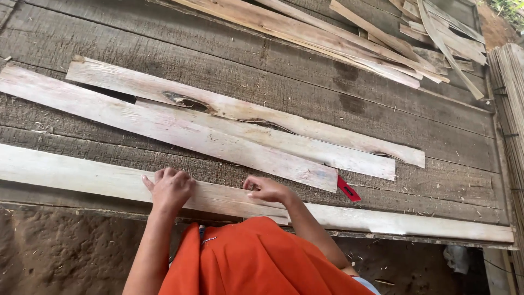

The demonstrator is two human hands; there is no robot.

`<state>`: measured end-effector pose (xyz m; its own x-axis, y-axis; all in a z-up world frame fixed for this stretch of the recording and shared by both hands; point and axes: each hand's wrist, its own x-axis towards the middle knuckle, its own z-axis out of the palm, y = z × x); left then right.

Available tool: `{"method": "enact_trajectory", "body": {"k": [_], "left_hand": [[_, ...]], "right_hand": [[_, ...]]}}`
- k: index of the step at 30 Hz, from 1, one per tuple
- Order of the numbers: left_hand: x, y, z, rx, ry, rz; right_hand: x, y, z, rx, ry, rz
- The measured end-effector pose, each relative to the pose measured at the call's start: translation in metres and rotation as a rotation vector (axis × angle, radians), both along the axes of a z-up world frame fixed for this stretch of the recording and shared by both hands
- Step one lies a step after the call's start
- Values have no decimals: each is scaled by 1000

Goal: The person uses a red utility knife to shave thin strips from a long piece of light-colored wood on a wooden workbench. They repeatedly position the wood, shave its surface, and move the shavings aside.

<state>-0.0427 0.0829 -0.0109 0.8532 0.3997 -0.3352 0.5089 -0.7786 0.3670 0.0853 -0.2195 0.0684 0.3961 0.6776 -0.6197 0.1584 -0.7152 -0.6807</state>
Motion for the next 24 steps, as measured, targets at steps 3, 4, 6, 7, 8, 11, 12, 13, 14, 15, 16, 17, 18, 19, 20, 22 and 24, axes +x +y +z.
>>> {"method": "enact_trajectory", "body": {"k": [3, 4, 6, 7, 8, 11, 12, 13, 14, 15, 16, 17, 18, 19, 20, 22, 24], "left_hand": [[-4, 14, 11, 61, 2, 115], [-5, 18, 9, 61, 4, 110], [-10, 26, 4, 203, 16, 123], [-10, 23, 4, 204, 20, 125], [-10, 19, 4, 146, 8, 127], [-11, 16, -7, 98, 7, 125], [-13, 15, -14, 108, 14, 123], [-15, 17, -15, 103, 21, 121], [-17, 20, -17, 95, 15, 120], [-20, 24, -18, 88, 10, 119], [-21, 25, -16, 86, 15, 119], [-22, 26, -14, 97, 3, 112], [-24, 27, -13, 109, -6, 102], [-27, 29, -12, 107, 1, 99], [-30, 30, -12, 97, -4, 99], [-32, 30, -11, 84, -4, 94], [-35, 28, -9, 75, -7, 116]], "right_hand": [[-17, 30, -1, 72, -176, -20], [-22, 43, -8, 71, -174, -24], [-33, 72, -23, 136, -275, -25], [-34, 76, -10, 137, -271, -23], [-36, 80, 3, 106, -240, -26], [-21, 64, 5, 49, -150, 11], [-13, 54, 0, 26, -94, 54], [-13, 48, -7, 20, -87, 52], [-12, 43, -14, 46, -78, 28], [-11, 38, -21, 72, -69, 3], [-15, 44, -23, 70, -64, 4], [-18, 49, -24, 118, -105, -21], [-23, 53, -26, 165, -144, -49], [-23, 58, -42, 163, -136, -51], [-23, 61, -59, 139, -202, -11], [-25, 61, -68, 112, -263, 25], [-26, 57, -54, 145, -180, -34]]}}
